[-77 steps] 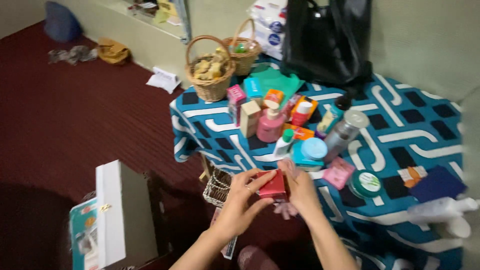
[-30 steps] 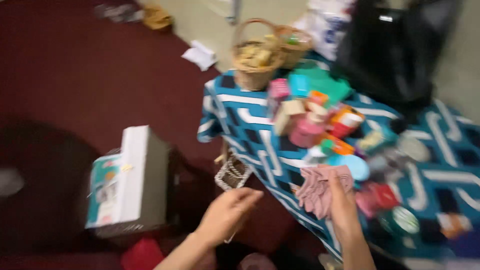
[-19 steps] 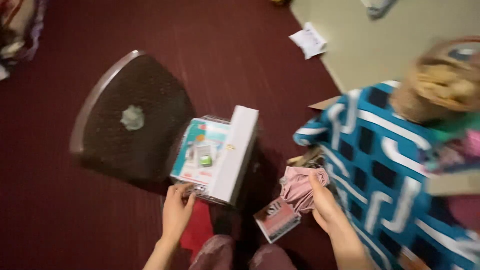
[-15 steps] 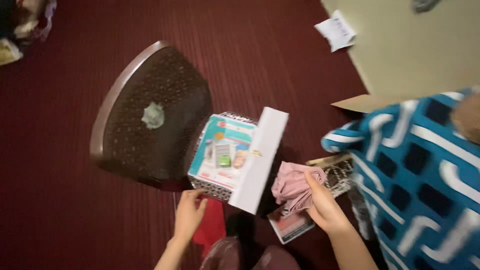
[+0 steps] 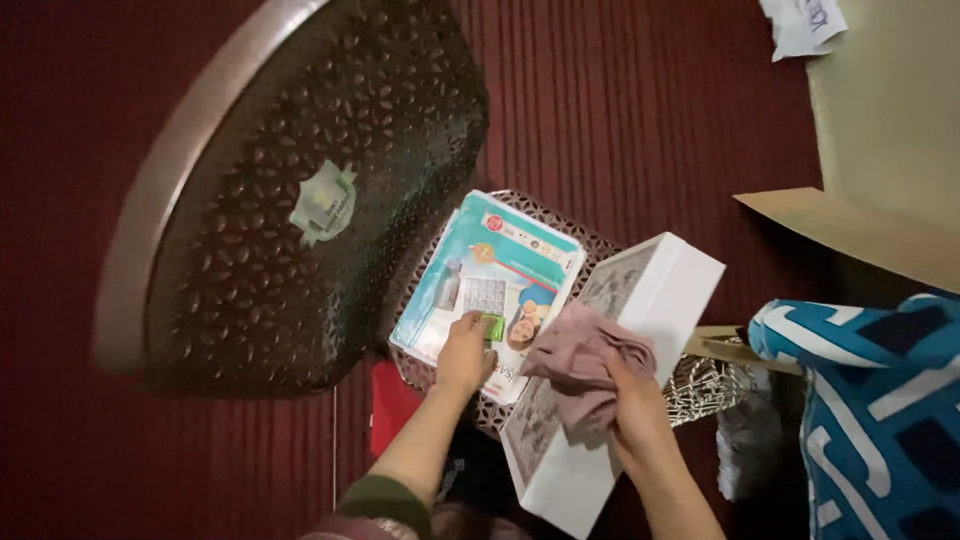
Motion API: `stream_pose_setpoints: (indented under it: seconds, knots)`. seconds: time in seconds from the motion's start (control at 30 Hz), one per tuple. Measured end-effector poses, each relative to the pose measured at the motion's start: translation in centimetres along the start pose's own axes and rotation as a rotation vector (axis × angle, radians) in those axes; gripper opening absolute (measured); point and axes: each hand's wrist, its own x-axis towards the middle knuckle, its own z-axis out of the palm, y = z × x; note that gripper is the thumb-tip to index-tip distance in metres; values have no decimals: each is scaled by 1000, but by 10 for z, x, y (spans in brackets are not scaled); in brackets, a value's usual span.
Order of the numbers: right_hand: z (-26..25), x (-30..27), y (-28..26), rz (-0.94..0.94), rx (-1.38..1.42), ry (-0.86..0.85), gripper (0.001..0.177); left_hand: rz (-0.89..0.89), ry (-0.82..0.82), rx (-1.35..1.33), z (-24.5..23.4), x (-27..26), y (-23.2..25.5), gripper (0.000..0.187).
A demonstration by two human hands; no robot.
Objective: Sorting through a stack of documents and placing them into a white storage box
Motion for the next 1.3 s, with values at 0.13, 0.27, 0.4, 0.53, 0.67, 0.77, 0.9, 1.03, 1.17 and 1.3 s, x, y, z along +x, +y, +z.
stream_pose_setpoints:
  seconds: [0.13,0.27,0.4,0.53,0.67,0.77,0.9,1.03,1.17,1.3]
  knots:
    - [16,-20,-16,70,80,127,44,35,9,126,34,30,-15,68]
    - [18,-20,-15,49,78,181,44,-29,-76,115,31,39,-16,44]
    - [21,-43,-29,49,143,197,46,-79,128,-232,-24,12,29,57]
    - [9,-60,-33,-169,182,146,44,75,283,-504,-117,-50,108,62]
    - [-2,-85,-17,-499,-307,-101,37,196,194,-610,-170,-124,180,75]
    - [5,-144,-41,-896,-677,-362,73,579,392,-469,-169,-167,212,71]
    - [-20,-187,-55,-898,-604,-240,39,531,406,-531,-169,-217,247,62]
    - [-65,-205,-53,-666,-453,-24,32,566,440,-426,-147,-266,295,56]
    - [-142,-214,-41,-813,-684,124,28,612,395,-354,-102,-305,332,68]
    - [-209,-235,-36,-897,-887,236,30,671,333,-290,-53,-333,359,75]
